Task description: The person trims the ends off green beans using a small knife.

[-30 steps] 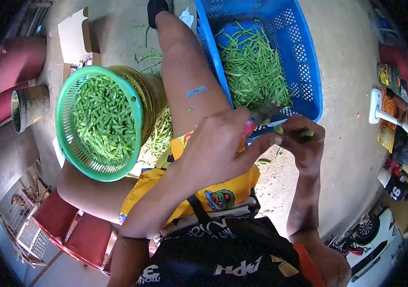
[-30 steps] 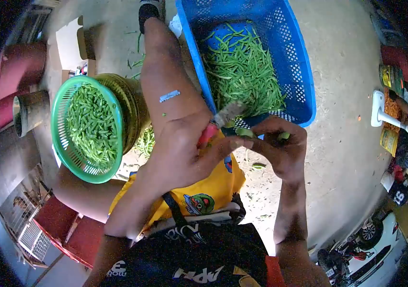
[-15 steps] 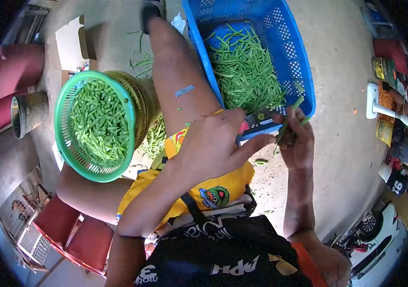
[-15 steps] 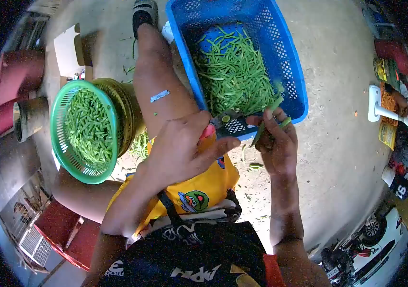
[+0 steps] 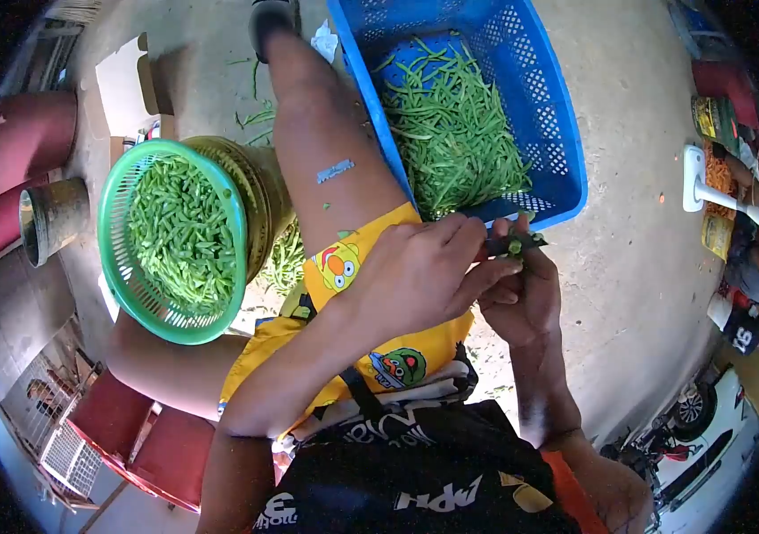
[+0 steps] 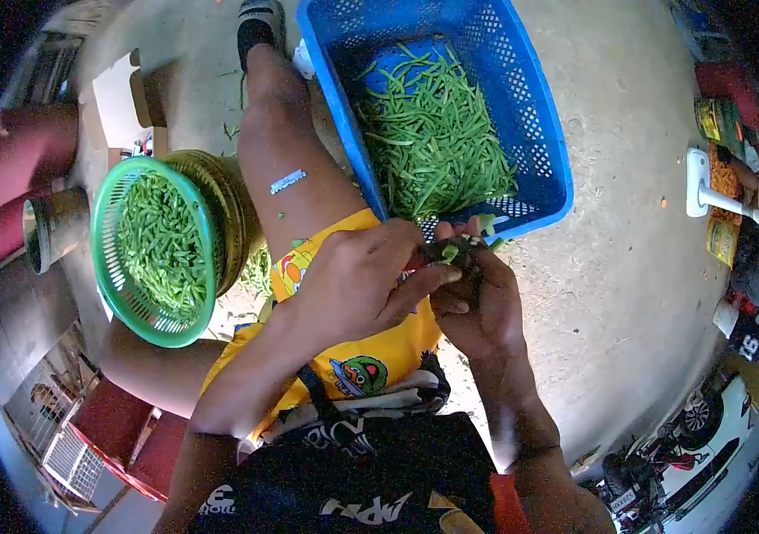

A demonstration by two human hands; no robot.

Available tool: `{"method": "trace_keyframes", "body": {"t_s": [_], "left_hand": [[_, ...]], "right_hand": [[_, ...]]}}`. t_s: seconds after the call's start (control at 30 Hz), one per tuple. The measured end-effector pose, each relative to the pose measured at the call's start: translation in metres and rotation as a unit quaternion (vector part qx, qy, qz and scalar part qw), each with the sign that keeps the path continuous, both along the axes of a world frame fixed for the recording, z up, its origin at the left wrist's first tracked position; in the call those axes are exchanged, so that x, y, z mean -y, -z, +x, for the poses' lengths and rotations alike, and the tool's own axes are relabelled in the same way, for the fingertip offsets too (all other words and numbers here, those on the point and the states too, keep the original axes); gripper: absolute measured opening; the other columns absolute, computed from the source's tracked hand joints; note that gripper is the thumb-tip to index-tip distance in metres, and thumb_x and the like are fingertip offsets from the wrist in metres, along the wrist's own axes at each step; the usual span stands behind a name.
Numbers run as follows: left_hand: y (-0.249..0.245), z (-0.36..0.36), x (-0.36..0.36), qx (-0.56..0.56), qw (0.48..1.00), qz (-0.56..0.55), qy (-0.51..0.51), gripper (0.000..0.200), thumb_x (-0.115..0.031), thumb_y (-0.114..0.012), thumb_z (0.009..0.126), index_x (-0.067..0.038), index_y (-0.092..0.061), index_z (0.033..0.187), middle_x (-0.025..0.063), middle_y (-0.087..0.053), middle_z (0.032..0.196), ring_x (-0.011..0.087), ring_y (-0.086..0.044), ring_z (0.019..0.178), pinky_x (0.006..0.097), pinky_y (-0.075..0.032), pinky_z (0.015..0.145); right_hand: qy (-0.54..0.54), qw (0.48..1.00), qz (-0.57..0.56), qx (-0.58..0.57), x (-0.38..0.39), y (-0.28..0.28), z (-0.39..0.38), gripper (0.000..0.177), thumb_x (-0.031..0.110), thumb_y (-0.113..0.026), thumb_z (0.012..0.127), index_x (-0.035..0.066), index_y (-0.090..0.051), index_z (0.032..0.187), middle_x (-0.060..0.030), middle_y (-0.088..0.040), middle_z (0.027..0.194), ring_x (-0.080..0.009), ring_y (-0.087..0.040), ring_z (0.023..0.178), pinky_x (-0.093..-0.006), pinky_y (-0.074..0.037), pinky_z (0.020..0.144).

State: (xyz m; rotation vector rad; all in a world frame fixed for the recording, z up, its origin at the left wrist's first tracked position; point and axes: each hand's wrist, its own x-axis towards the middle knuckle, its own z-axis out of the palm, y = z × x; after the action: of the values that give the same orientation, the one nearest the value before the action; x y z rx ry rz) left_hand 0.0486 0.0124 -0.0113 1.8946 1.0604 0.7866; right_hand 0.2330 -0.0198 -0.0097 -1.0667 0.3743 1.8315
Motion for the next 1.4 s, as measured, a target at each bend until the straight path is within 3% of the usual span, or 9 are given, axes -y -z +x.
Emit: {"method": "trace_keyframes", "body": {"t_s": [0.2, 0.6, 0.7, 0.87, 0.93, 1.13, 1.2, 1.33, 1.4], "left_hand": [[-0.004, -0.001, -0.002, -0.029, 0.998, -0.04, -0.035, 0.031, -0.031, -0.075, 0.093, -0.002, -0.062, 0.089, 0.0175, -0.06, 0.069, 0.0398, -0.063, 0.06, 0.047, -0.049, 0.052], [-0.028, -0.01, 0.013, 0.078, 0.971, -0.173, 0.147, 0.025, -0.026, -0.074, 0.094, -0.004, -0.063, 0.1, 0.0168, -0.062, 0.071, 0.0401, -0.063, 0.064, 0.0488, -0.048, 0.057], [-0.032, -0.01, -0.002, 0.054, 0.987, -0.152, 0.024, 0.038, -0.025, -0.083, 0.087, -0.002, -0.063, 0.11, 0.0176, -0.067, 0.101, 0.0361, -0.069, 0.088, 0.0442, -0.053, 0.07], [-0.004, 0.006, -0.009, 0.159, 0.982, -0.09, -0.044, 0.036, -0.015, -0.078, 0.089, -0.001, -0.063, 0.118, 0.0174, -0.07, 0.108, 0.0333, -0.072, 0.094, 0.0382, -0.056, 0.075], [0.004, 0.002, -0.006, 0.163, 0.951, -0.247, 0.092, 0.028, -0.01, -0.076, 0.089, 0.001, -0.063, 0.112, 0.0174, -0.072, 0.096, 0.0335, -0.073, 0.087, 0.038, -0.055, 0.073], [-0.002, 0.002, 0.004, 0.146, 0.975, -0.165, 0.011, 0.012, -0.002, -0.07, 0.084, -0.002, -0.061, 0.092, 0.0166, -0.062, 0.077, 0.0391, -0.064, 0.07, 0.0433, -0.048, 0.061], [-0.007, 0.002, 0.005, 0.172, 0.964, -0.164, 0.12, 0.014, 0.002, -0.066, 0.079, -0.003, -0.061, 0.091, 0.0143, -0.06, 0.079, 0.0362, -0.063, 0.071, 0.0426, -0.048, 0.061], [-0.014, -0.005, -0.001, 0.174, 0.951, -0.214, 0.137, 0.019, 0.0, -0.068, 0.078, -0.005, -0.064, 0.096, 0.0108, -0.058, 0.079, 0.0318, -0.062, 0.071, 0.042, -0.049, 0.062], [-0.012, -0.003, -0.006, 0.101, 0.984, -0.146, -0.004, 0.05, -0.018, -0.084, 0.081, -0.005, -0.064, 0.125, 0.015, -0.062, 0.102, 0.0337, -0.064, 0.089, 0.0404, -0.053, 0.074]], "right_hand": [[-0.036, 0.989, 0.084, -0.112, 0.016, 0.013, 0.005, 0.031, 0.031, -0.044, 0.111, 0.013, -0.064, 0.126, 0.0028, -0.071, 0.101, -0.0025, -0.06, 0.07, -0.0182, -0.043, 0.048], [-0.012, 0.982, 0.063, 0.177, -0.012, 0.017, 0.024, 0.01, 0.02, -0.061, 0.104, 0.011, -0.062, 0.103, -0.0008, -0.067, 0.082, -0.0052, -0.056, 0.058, -0.0218, -0.043, 0.05], [-0.173, 0.926, 0.191, 0.275, -0.003, 0.005, 0.027, 0.008, 0.011, -0.062, 0.101, 0.003, -0.062, 0.103, -0.0036, -0.065, 0.075, -0.0083, -0.059, 0.059, -0.0207, -0.04, 0.049], [-0.326, 0.883, 0.23, 0.248, 0.005, -0.008, 0.039, 0.015, 0.011, -0.071, 0.09, -0.001, -0.065, 0.084, -0.0107, -0.068, 0.073, -0.0141, -0.065, 0.062, -0.0279, -0.046, 0.055], [-0.308, 0.893, 0.229, 0.237, 0.006, -0.009, 0.038, 0.015, 0.011, -0.072, 0.089, -0.002, -0.065, 0.085, -0.0124, -0.07, 0.075, -0.0152, -0.066, 0.062, -0.0276, -0.049, 0.057], [-0.123, 0.936, 0.233, 0.234, 0.003, 0.026, 0.047, 0.017, 0.018, -0.059, 0.104, 0.001, -0.061, 0.107, -0.0082, -0.065, 0.08, -0.0123, -0.061, 0.062, -0.0255, -0.047, 0.055], [-0.078, 0.965, 0.183, 0.17, -0.014, 0.037, 0.057, 0.019, 0.024, -0.055, 0.106, 0.007, -0.062, 0.105, -0.0058, -0.065, 0.08, -0.0095, -0.058, 0.062, -0.0245, -0.045, 0.056], [0.002, 0.938, 0.084, 0.336, -0.055, 0.096, 0.095, 0.018, 0.025, -0.052, 0.106, 0.012, -0.062, 0.099, 0.0005, -0.061, 0.077, -0.0136, -0.055, 0.065, -0.0301, -0.046, 0.06], [-0.004, 0.941, 0.084, 0.327, -0.083, 0.12, 0.095, 0.016, 0.023, -0.051, 0.106, 0.012, -0.061, 0.099, 0.0009, -0.059, 0.076, -0.0141, -0.055, 0.065, -0.0305, -0.044, 0.06]]}}
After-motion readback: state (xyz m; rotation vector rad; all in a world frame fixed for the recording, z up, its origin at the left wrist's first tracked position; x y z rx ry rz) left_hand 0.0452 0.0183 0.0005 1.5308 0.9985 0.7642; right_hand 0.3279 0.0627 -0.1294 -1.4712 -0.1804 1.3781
